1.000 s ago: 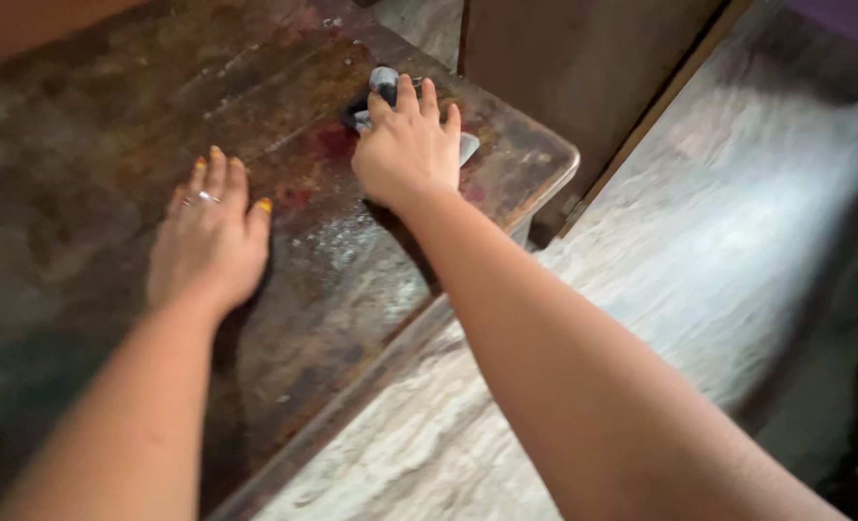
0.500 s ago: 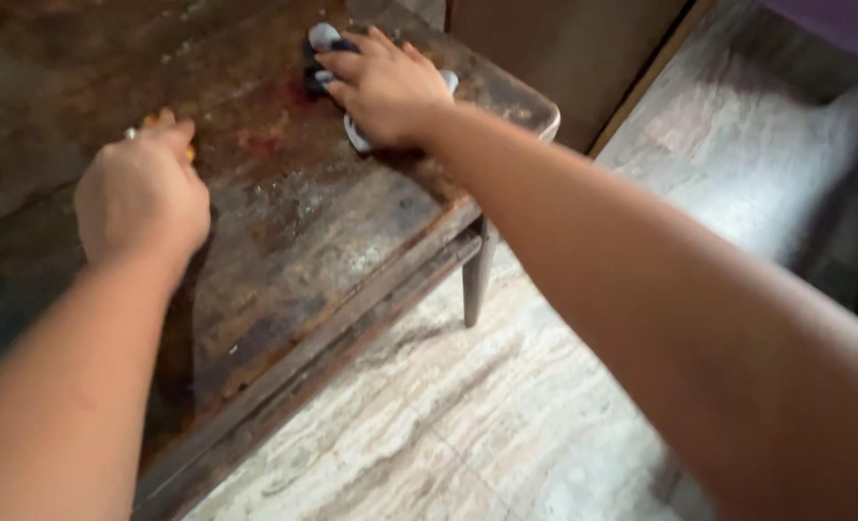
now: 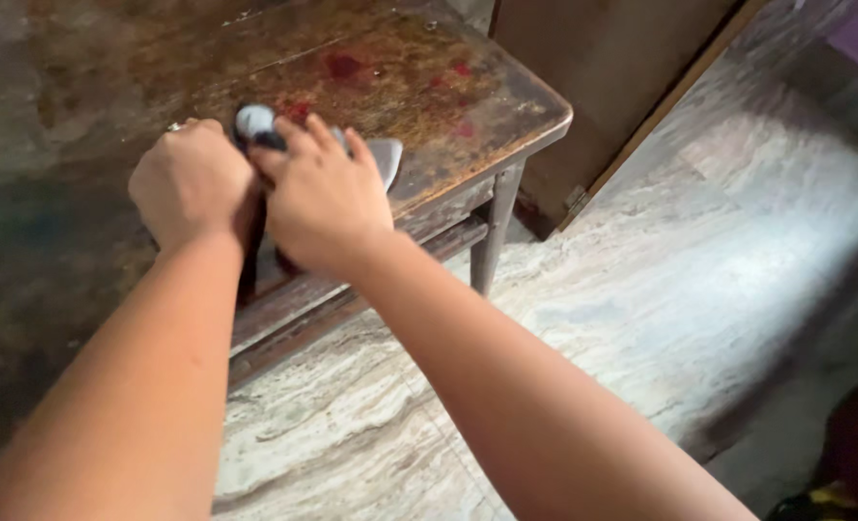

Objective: The person scrubs a wooden table surface using a cloth and soapy water from a green plastic jug. They repeatedly dip the cloth into the jug, wring it out, and wipe the table top and edges. The person also briefly wipes a nearby white table before returning to the wooden table.

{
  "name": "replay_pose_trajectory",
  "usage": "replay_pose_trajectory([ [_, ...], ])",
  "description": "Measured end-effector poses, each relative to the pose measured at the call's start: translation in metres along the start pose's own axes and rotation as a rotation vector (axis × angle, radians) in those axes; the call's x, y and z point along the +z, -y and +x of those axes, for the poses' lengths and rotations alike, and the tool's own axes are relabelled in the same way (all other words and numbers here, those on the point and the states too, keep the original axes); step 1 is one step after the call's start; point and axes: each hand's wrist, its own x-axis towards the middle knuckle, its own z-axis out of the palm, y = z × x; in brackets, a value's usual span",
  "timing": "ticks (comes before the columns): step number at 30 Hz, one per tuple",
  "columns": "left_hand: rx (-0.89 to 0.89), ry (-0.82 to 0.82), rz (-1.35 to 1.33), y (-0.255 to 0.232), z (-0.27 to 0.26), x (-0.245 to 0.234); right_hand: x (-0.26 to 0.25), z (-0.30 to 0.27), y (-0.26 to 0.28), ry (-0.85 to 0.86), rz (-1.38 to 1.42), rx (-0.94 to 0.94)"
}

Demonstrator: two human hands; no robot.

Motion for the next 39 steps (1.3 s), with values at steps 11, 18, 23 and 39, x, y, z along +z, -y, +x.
replay_pose_trajectory([
  [11, 0.422, -0.122, -0.060, 0.049, 0.015, 0.048, -0.048, -0.001, -0.105, 0.071, -0.006, 0.180],
  [18, 0.383, -0.157, -0.101, 0.039, 0.003, 0.039, -0.022, 0.019, -0.121, -0.183, -0.035, 0.563],
  [23, 0.308, -0.102, -0.048, 0.030, -0.001, 0.034, -0.022, 0.012, -0.102, -0.196, -0.091, 0.538],
  [39, 0.723, 0.024, -0.265, 0.161, -0.011, -0.004, 0.022, -0.064, 0.012, -0.542, 0.129, -0.637],
])
